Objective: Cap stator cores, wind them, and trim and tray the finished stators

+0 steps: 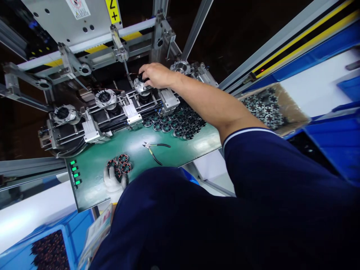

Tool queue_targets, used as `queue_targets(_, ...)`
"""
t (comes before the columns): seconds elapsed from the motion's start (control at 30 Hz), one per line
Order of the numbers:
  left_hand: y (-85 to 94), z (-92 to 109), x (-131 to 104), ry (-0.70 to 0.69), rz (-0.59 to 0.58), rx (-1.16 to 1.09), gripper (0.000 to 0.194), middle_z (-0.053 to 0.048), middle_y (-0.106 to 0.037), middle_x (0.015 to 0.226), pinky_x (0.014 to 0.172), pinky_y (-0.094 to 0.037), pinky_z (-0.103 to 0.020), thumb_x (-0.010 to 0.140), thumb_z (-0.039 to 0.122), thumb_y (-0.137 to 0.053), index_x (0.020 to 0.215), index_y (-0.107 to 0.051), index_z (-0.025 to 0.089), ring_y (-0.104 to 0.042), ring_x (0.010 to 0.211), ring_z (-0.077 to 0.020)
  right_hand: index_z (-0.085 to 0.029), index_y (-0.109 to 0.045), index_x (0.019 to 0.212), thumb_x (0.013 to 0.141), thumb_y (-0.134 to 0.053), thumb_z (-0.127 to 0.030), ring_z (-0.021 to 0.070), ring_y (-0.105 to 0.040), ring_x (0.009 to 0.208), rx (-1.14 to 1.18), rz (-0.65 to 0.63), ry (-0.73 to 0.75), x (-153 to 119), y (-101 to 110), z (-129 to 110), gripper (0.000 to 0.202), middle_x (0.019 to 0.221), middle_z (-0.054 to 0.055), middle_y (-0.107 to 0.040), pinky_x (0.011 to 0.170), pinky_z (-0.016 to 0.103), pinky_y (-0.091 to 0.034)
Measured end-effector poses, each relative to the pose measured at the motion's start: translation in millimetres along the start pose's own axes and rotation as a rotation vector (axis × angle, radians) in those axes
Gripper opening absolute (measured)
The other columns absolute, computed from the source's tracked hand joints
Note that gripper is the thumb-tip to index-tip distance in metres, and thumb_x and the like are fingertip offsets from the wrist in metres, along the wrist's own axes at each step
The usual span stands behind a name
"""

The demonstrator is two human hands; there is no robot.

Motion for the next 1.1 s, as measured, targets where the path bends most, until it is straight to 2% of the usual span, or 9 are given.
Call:
queue_targets(0.23, 1.0, -0.2, 2.2, -0.005, -0.025, 0.014, 0.075, -0.027, -0.041, 0.158, 0.101, -0.052, -0.058, 0.086, 0.049, -0.069, 0.147, -0.043, 0.015, -0.06, 0.128, -0.0447, -0.022, -0.078, 0.102, 0.09, -0.07, -0.021, 0.0314, -0.058, 0.134, -0.045, 0.0, 0.035, 2.0, -5.6, 4.7, 0.014, 0.147, 0.0, -0.062, 0.119, 0.055, -0.045)
queue_targets(0.33, 2.5, 2.1, 2.9, 0.003, -0.044, 0.026, 0.072, -0.028, -0.039, 0.159, 0.102, -0.051, -0.057, 0.088, 0.048, -0.068, 0.146, -0.043, 0.013, -0.059, 0.13, -0.0444, -0.022, -0.078, 0.102, 0.091, -0.073, -0.033, 0.035, -0.051, 0.142, -0.036, 0.05, 0.094, -4.1, -12.4, 9.3, 0.016, 0.148, 0.002, -0.061, 0.118, 0.058, -0.046)
queue_targets(0.47, 1.7, 2.0, 3.8, 0.005, -0.066, 0.03, 0.073, -0.03, -0.039, 0.158, 0.104, -0.05, -0.051, 0.089, 0.05, -0.067, 0.144, -0.045, 0.008, -0.056, 0.133, -0.0429, -0.017, -0.074, 0.117, 0.096, -0.067, -0.049, 0.0389, -0.036, 0.154, -0.035, 0.123, 0.096, -22.6, -28.4, 6.6, 0.039, 0.153, 0.009, -0.056, 0.12, 0.061, -0.042)
queue_targets(0.57, -0.4, -1.2, 4.6, 0.009, -0.063, 0.037, 0.074, -0.031, -0.039, 0.158, 0.103, -0.05, -0.052, 0.088, 0.053, -0.065, 0.143, -0.046, 0.007, -0.057, 0.132, -0.0427, -0.011, -0.068, 0.128, 0.104, -0.054, -0.049, 0.0371, -0.037, 0.154, -0.031, 0.131, 0.057, -30.0, -33.9, -1.2, 0.048, 0.155, 0.013, -0.053, 0.12, 0.061, -0.041)
queue_targets(0.67, -0.8, -3.5, 6.3, 0.019, -0.042, 0.046, 0.079, -0.03, -0.042, 0.157, 0.099, -0.052, -0.054, 0.082, 0.056, -0.067, 0.143, -0.048, 0.008, -0.062, 0.126, -0.0441, -0.01, -0.066, 0.132, 0.101, -0.062, -0.042, 0.0344, -0.036, 0.155, -0.026, 0.137, 0.039, -40.9, -28.9, -15.0, 0.044, 0.157, 0.014, -0.051, 0.122, 0.057, -0.041)
queue_targets(0.77, 1.5, -1.4, 6.5, 0.027, -0.034, 0.043, 0.081, -0.027, -0.044, 0.157, 0.096, -0.054, -0.054, 0.079, 0.057, -0.067, 0.143, -0.05, 0.011, -0.064, 0.122, -0.044, -0.014, -0.062, 0.139, 0.099, -0.065, -0.036, 0.0287, -0.04, 0.154, 0.031, 0.305, 0.014, -83.3, -23.5, -33.7, 0.046, 0.157, 0.013, -0.052, 0.125, 0.052, -0.04)
queue_targets(0.87, 5.3, 3.5, 4.9, 0.046, -0.045, 0.034, 0.08, -0.025, -0.042, 0.16, 0.099, -0.053, -0.054, 0.082, 0.058, -0.066, 0.146, -0.05, 0.012, -0.063, 0.125, -0.0433, -0.013, -0.067, 0.13, 0.105, -0.054, -0.038, 0.0278, -0.05, 0.145, 0.114, 0.476, -0.104, -160.7, -39.2, -44.8, 0.037, 0.143, 0.015, -0.063, 0.122, 0.055, -0.041)
queue_targets(1.0, 7.1, 7.0, 6.3, 0.079, -0.09, 0.042, 0.082, -0.025, -0.041, 0.161, 0.102, -0.051, -0.055, 0.083, 0.056, -0.067, 0.149, -0.047, 0.012, -0.061, 0.127, -0.0424, -0.014, -0.073, 0.101, 0.1, -0.061, -0.033, 0.0362, -0.051, 0.141, 0.217, 0.384, -0.422, -258.2, -94.1, -40.7, 0.023, 0.133, 0.018, -0.068, 0.116, 0.066, -0.042)
queue_targets(1.1, 12.0, 10.0, 9.8, 0.1, -0.12, 0.085, 0.083, -0.025, -0.04, 0.161, 0.101, -0.052, -0.054, 0.084, 0.056, -0.066, 0.15, -0.046, 0.01, -0.061, 0.126, -0.0419, -0.012, -0.074, 0.091, 0.091, -0.071, -0.029, 0.0436, -0.035, 0.152, 0.251, 0.306, -0.517, -287.8, -132.3, -41.8, 0.017, 0.148, 0.022, -0.056, 0.118, 0.07, -0.037)
Point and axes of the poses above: each hand's wrist, its own x-axis towards the middle knuckle, its own y-axis out of the back of the hand, z = x × y, the point moved 4 cm from there along x, towards the middle knuckle
